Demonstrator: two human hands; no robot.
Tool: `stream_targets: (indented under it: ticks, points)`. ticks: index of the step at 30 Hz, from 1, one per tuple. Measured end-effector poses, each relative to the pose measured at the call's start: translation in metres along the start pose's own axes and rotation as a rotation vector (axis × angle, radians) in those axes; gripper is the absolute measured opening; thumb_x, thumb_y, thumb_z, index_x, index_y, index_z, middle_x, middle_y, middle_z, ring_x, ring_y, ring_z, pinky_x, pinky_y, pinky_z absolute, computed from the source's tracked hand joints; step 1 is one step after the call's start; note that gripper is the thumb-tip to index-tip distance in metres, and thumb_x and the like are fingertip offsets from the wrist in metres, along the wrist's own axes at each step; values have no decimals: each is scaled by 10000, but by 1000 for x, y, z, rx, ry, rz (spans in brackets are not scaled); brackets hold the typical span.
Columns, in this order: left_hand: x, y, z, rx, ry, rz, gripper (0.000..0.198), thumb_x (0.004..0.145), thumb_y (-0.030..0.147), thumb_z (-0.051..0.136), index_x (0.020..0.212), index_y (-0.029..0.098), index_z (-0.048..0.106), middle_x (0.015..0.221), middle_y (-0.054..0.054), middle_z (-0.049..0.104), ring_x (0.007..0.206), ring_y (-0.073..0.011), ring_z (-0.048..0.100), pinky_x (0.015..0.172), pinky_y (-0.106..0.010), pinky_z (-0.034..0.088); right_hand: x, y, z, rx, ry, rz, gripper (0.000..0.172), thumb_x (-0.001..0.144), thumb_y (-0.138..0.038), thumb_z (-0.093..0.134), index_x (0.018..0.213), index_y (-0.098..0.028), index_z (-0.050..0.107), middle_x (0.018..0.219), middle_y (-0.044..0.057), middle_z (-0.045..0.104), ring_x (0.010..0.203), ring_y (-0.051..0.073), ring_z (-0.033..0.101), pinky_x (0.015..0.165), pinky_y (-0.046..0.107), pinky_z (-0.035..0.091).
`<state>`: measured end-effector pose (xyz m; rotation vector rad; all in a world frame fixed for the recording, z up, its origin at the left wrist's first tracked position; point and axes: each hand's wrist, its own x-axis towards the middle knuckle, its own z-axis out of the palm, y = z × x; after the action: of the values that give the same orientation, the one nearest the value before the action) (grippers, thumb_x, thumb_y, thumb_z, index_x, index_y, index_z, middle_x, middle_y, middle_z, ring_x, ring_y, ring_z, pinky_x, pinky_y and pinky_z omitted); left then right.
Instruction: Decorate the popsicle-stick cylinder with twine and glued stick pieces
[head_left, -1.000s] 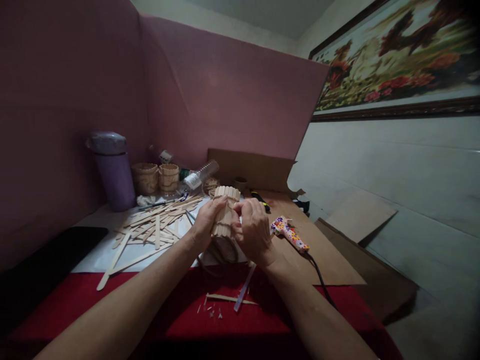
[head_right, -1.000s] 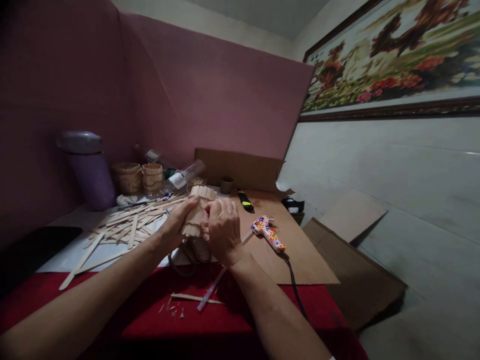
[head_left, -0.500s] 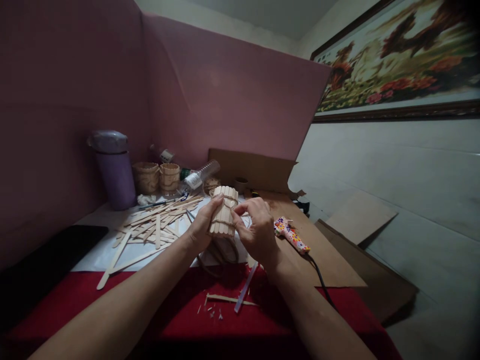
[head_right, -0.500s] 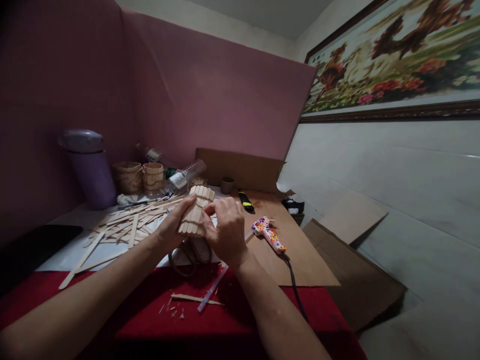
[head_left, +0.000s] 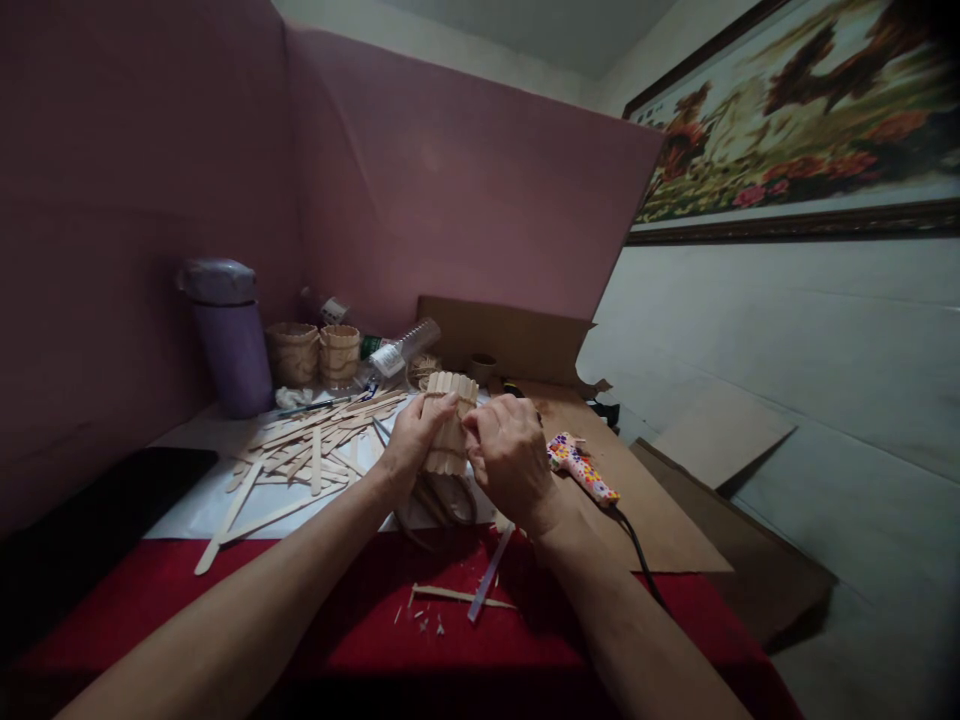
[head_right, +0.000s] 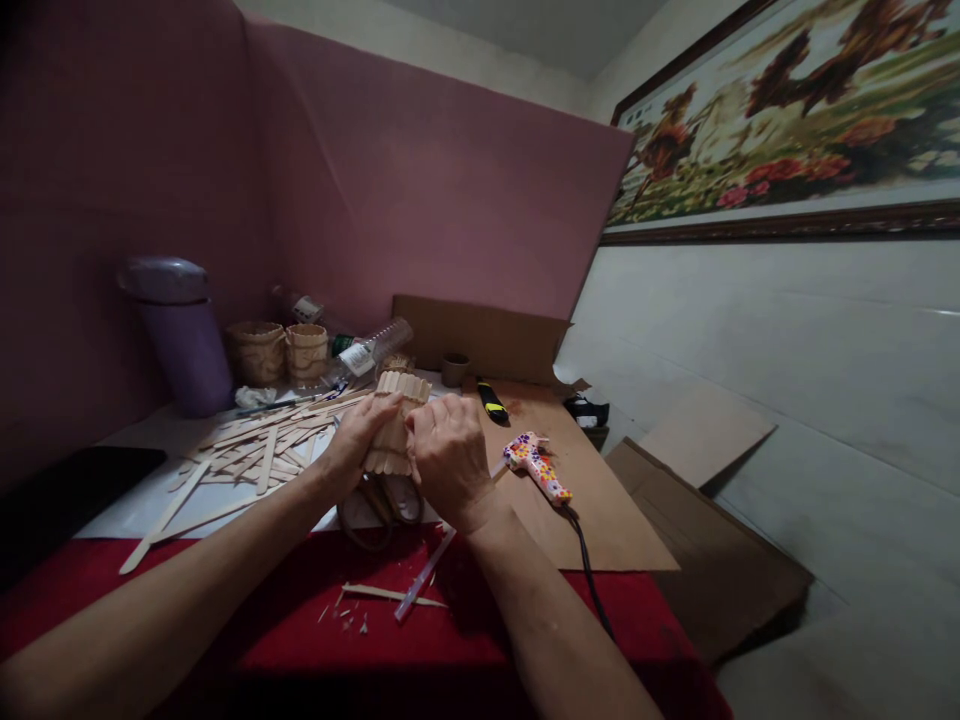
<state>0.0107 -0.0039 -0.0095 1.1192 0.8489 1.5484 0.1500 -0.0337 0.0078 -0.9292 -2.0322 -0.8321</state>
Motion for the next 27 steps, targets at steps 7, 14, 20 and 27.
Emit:
stream_targets:
  ticks: [7, 14, 20, 27]
  points:
    - [-6, 8, 7, -141, -102, -137, 391, 677, 477, 753, 815, 152, 585, 661, -1, 607, 531, -123, 549, 473, -229, 448, -2, -7, 8, 10, 56, 110, 118, 898, -159, 444, 855, -157, 555, 803, 103, 587, 789, 257, 476, 714, 383, 359]
    - [-9, 14, 5, -274, -169, -282, 336, 766, 447, 673, 874, 133, 619, 660, -49, 639, 485, -158, 584, 446, -281, 510, -3, 9, 4, 158, 265, 439, 150, 965, -222, 402, 885, -190, 524, 827, 88, 595, 797, 242, 509, 732, 373, 388]
    - [-7, 17, 2, -352, -169, -344, 323, 889, 425, 527, 921, 119, 625, 682, -71, 654, 486, -162, 597, 462, -303, 539, -2, 7, -1, 320, 232, 464, 233, 962, -335, 480, 758, -225, 493, 748, 38, 577, 745, 210, 506, 695, 341, 388]
    - [-6, 17, 3, -377, -151, -325, 279, 913, 380, 499, 937, 129, 618, 680, -53, 650, 490, -155, 597, 451, -285, 528, -3, 0, 0, 535, 155, 391, 181, 834, -88, 414, 802, -206, 548, 810, 42, 610, 765, 186, 570, 699, 310, 442]
